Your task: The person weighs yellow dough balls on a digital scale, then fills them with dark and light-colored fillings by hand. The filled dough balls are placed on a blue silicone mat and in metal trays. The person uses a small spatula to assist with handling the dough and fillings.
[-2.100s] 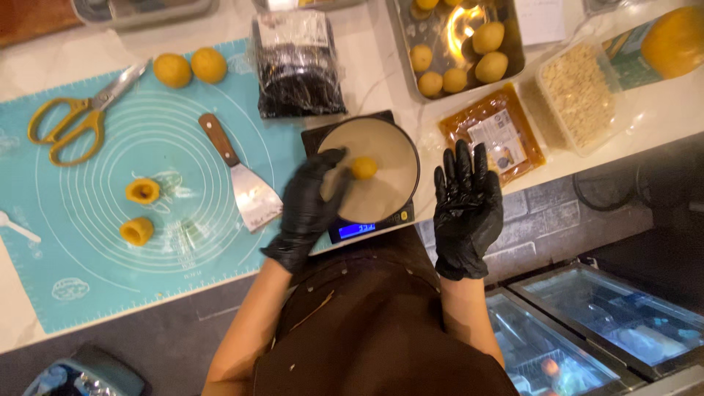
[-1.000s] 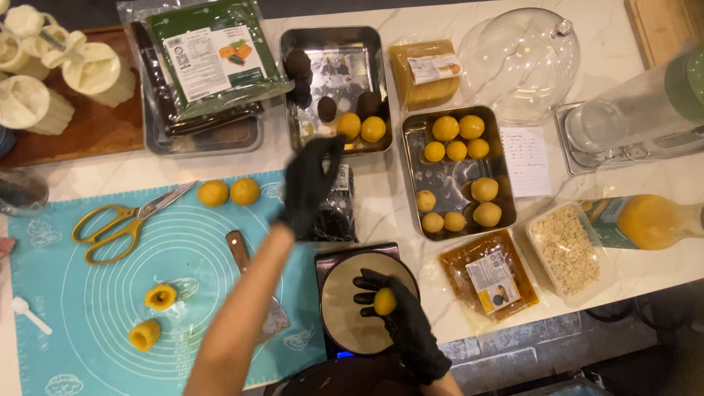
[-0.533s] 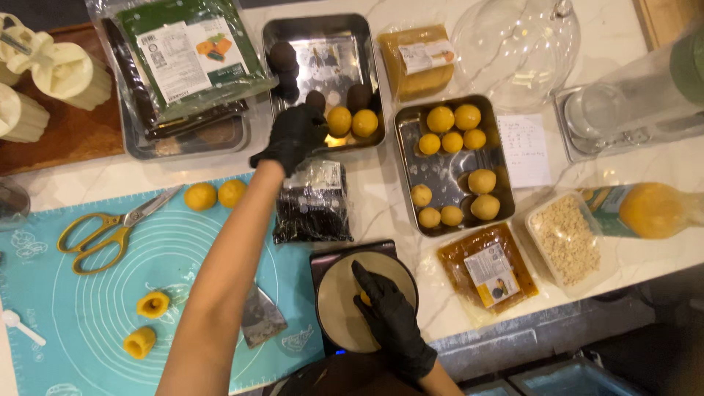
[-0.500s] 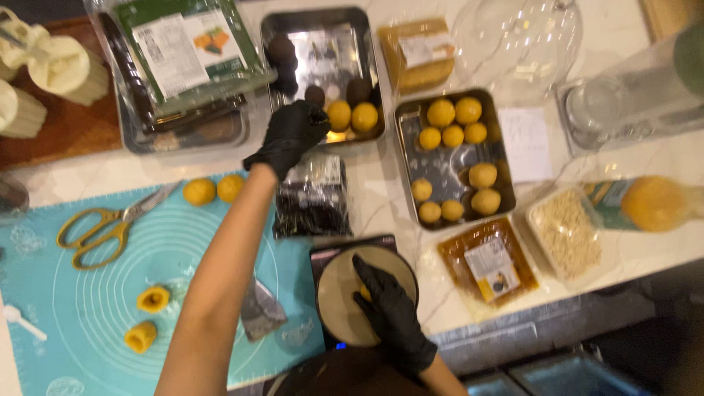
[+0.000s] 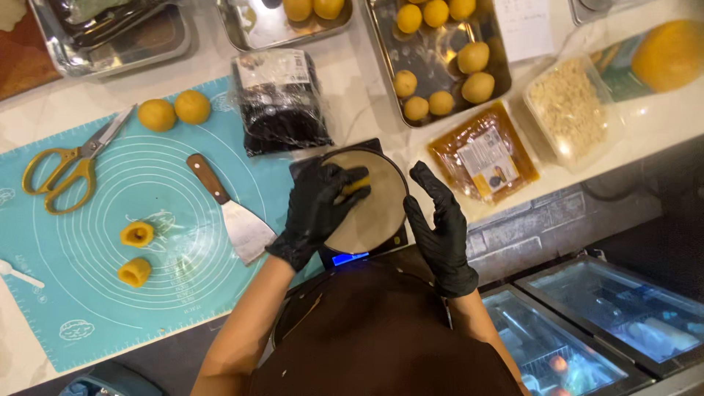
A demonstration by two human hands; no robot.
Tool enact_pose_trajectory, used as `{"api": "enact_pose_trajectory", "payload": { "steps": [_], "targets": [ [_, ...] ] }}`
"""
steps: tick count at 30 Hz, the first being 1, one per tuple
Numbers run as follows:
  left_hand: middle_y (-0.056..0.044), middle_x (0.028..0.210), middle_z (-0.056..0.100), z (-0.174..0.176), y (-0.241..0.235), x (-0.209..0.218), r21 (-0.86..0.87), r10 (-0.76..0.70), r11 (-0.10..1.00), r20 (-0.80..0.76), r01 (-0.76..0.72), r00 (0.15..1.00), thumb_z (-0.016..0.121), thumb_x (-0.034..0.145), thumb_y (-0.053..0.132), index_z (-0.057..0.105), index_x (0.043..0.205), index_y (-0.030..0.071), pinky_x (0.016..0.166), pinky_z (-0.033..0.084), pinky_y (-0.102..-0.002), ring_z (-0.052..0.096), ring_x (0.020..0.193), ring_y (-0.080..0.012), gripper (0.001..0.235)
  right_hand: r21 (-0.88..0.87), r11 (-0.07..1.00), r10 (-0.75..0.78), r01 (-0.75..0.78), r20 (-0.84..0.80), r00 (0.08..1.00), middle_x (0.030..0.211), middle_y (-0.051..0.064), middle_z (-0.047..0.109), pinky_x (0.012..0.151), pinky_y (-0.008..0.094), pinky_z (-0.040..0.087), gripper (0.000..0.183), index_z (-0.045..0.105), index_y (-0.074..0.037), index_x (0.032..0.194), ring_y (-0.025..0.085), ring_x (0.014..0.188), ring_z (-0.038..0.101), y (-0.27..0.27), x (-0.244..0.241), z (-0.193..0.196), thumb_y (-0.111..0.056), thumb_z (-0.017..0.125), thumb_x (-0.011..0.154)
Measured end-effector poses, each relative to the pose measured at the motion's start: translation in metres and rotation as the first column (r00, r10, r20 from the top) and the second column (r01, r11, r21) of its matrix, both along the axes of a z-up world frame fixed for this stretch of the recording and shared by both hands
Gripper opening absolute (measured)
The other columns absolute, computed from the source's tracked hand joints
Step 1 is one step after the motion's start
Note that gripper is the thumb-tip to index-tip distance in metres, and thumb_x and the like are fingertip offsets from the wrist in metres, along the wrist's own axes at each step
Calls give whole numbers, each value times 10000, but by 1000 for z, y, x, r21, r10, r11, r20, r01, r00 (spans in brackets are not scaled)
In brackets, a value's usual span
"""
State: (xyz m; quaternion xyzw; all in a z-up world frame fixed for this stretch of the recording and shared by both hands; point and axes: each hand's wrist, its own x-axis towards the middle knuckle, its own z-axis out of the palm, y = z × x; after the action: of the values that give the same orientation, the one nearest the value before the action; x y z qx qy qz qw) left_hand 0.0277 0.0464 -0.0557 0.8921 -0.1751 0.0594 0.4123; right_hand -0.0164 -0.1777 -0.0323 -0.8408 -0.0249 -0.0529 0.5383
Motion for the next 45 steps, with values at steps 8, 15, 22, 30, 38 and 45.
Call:
{"api": "enact_pose_trajectory", "payload": {
  "steps": [8,15,22,30,38,45],
  "targets": [
    [-134,857,642,32,-4,2,9,-7,1000,12,7,1000,872,808,348,767,1178,99,670,503,-427,642,776,-306,459,12,998,-61,60,34,998,1465,162,618,1200,375,413,411,605,-11,1389,257,1413,557,-6,-39,1,31,682,987],
    [-52,940,669,60,20,-33,-274,144,945,-139,-178,980,746,977,110,745,1246,139,678,509,-281,674,795,-137,271,219,963,-152,159,-47,987,1492,133,602,1183,358,458,367,594,-25,1379,204,1342,620,-11,-57,-6,17,642,1018],
    [-45,903,622,55,28,-56,-298,147,932,-209,-206,967,717,1001,65,744,1271,117,713,512,-266,614,782,-104,276,-22,995,-99,102,94,991,1420,140,653,1206,377,436,344,615,-13,1370,240,1389,592,-9,-63,7,18,651,1029],
    [-44,1008,647,50,35,-65,-319,152,923,-216,-217,964,695,1005,50,727,1290,121,784,547,-246,649,861,-108,296,-17,993,-116,118,65,991,1439,147,643,1189,372,447,349,615,-24,1376,237,1368,605,-12,-67,5,9,651,1031],
    [-110,1112,685,54,6,-49,-129,156,978,-76,-165,985,743,967,118,701,1301,172,827,566,-364,707,961,-263,341,66,987,-147,145,25,989,1428,136,645,1152,359,478,389,577,-26,1411,215,1315,637,-10,-71,4,-7,633,1027],
    [-154,1120,661,37,-14,-27,-7,58,998,92,-57,994,726,977,175,641,1360,153,825,545,-445,664,1005,-341,393,34,989,-148,146,82,986,1439,148,648,1216,372,423,375,581,0,1420,226,1384,594,-16,-70,3,16,620,1047]
  ]
}}
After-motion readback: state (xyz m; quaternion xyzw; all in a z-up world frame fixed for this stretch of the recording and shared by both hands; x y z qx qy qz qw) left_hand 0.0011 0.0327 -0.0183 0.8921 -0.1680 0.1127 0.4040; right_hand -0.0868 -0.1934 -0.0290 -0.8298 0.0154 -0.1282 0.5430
